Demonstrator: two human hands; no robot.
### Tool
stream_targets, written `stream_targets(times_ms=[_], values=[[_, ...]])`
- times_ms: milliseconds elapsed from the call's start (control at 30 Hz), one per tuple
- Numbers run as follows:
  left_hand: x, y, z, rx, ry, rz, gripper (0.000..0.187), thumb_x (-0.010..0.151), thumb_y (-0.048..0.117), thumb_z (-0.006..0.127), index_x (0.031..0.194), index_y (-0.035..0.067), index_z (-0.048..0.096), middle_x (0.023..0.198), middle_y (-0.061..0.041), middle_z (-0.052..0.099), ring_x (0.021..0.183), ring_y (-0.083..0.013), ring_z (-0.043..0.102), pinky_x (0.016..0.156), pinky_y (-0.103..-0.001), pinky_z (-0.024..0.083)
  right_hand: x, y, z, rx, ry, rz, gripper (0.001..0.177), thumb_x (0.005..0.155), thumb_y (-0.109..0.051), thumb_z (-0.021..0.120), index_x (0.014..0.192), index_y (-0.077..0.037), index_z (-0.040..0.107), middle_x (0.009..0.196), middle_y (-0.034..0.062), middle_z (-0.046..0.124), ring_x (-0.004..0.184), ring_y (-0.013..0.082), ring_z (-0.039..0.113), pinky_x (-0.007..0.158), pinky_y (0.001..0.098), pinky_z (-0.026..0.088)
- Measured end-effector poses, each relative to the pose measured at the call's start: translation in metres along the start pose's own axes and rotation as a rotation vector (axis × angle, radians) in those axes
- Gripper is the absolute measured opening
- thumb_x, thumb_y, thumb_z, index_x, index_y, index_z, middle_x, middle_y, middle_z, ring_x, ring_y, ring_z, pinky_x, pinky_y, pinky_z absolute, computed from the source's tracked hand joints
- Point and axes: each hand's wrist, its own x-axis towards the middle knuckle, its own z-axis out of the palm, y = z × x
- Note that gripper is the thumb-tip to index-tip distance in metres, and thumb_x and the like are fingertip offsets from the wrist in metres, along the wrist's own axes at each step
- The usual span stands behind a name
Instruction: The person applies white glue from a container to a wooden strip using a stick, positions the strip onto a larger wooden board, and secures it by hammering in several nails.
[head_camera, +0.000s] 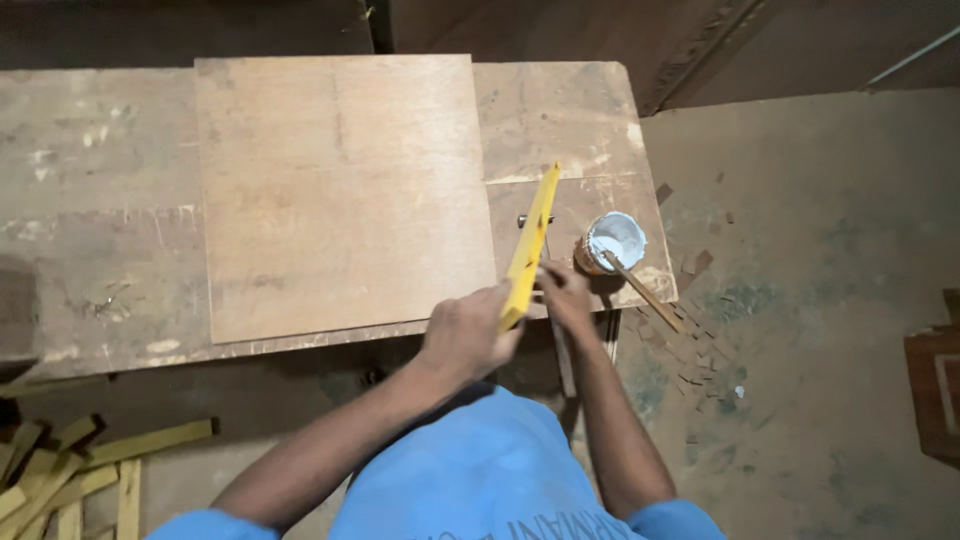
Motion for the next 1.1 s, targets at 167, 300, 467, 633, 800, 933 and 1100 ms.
stream_targets(times_ms=[167,300,467,633,800,933,1100], values=[[0.035,0.031,0.027,0.077,0.071,0.033,0.029,0.079,0.027,0.078,0.087,0.004,0.061,0.069,-0.013,0.066,0.056,-0.0303,0.067,0.049,-0.042,0.053,-0.03,-0.037,-0.093,-0.948,0.381,-0.421,0.025,0.091,-0.018,0.074,0.112,-0.005,0.076,0.105,0.0181,0.075,0.099,0.0359,0.07,0.089,0.0456,0.054],[0.046,0.045,0.034,0.092,0.116,0.066,0.034,0.078,0.029,0.079,0.082,0.003,0.059,0.065,-0.013,0.062,0.051,-0.0292,0.064,0.045,-0.041,0.052,-0.019,-0.053,-0.129,-1.259,0.304,-0.241,0.031,0.084,-0.018,0.078,0.113,-0.01,0.077,0.104,0.0203,0.074,0.098,0.0402,0.069,0.084,0.0504,0.054],[0.051,0.052,0.035,0.124,0.044,0.04,0.032,0.077,0.027,0.078,0.081,0.003,0.058,0.065,-0.012,0.062,0.051,-0.0275,0.065,0.044,-0.04,0.052,0.003,-0.047,-0.143,-1.391,0.061,-0.143,0.035,0.081,-0.01,0.074,0.116,-0.015,0.078,0.103,0.021,0.073,0.096,0.0404,0.071,0.081,0.0506,0.055],[0.049,0.055,0.038,0.122,0.085,0.04,0.034,0.074,0.027,0.08,0.083,0.003,0.058,0.067,-0.012,0.061,0.055,-0.0292,0.066,0.047,-0.04,0.052,0.014,-0.055,-0.155,-1.636,0.032,-0.325,0.036,0.084,-0.004,0.065,0.113,-0.02,0.08,0.097,0.0164,0.077,0.094,0.0351,0.074,0.1,0.0501,0.052],[0.045,0.057,0.042,0.107,0.071,0.043,0.044,0.076,0.036,0.085,0.084,0.002,0.057,0.067,-0.012,0.061,0.055,-0.0292,0.066,0.047,-0.041,0.053,0.011,-0.084,-0.158,-1.557,0.08,-0.165,0.034,0.084,-0.004,0.064,0.111,-0.017,0.08,0.099,0.0202,0.075,0.094,0.0386,0.073,0.082,0.0483,0.058],[0.042,0.056,0.045,0.12,0.043,0.042,0.04,0.075,0.03,0.083,0.089,0.001,0.059,0.07,-0.012,0.062,0.056,-0.0286,0.067,0.049,-0.041,0.054,0.003,-0.093,-0.158,-1.495,0.071,-0.054,0.037,0.084,-0.005,0.065,0.111,-0.023,0.081,0.102,0.0193,0.074,0.093,0.0401,0.072,0.081,0.049,0.057],[0.035,0.052,0.046,0.113,0.021,0.04,0.045,0.07,0.028,0.084,0.096,-0.002,0.063,0.073,-0.013,0.063,0.06,-0.0302,0.067,0.051,-0.042,0.055,0.006,-0.077,-0.15,-1.548,0.096,-0.143,0.037,0.084,-0.006,0.068,0.115,-0.022,0.08,0.102,0.0194,0.075,0.094,0.0383,0.073,0.081,0.0474,0.058]])
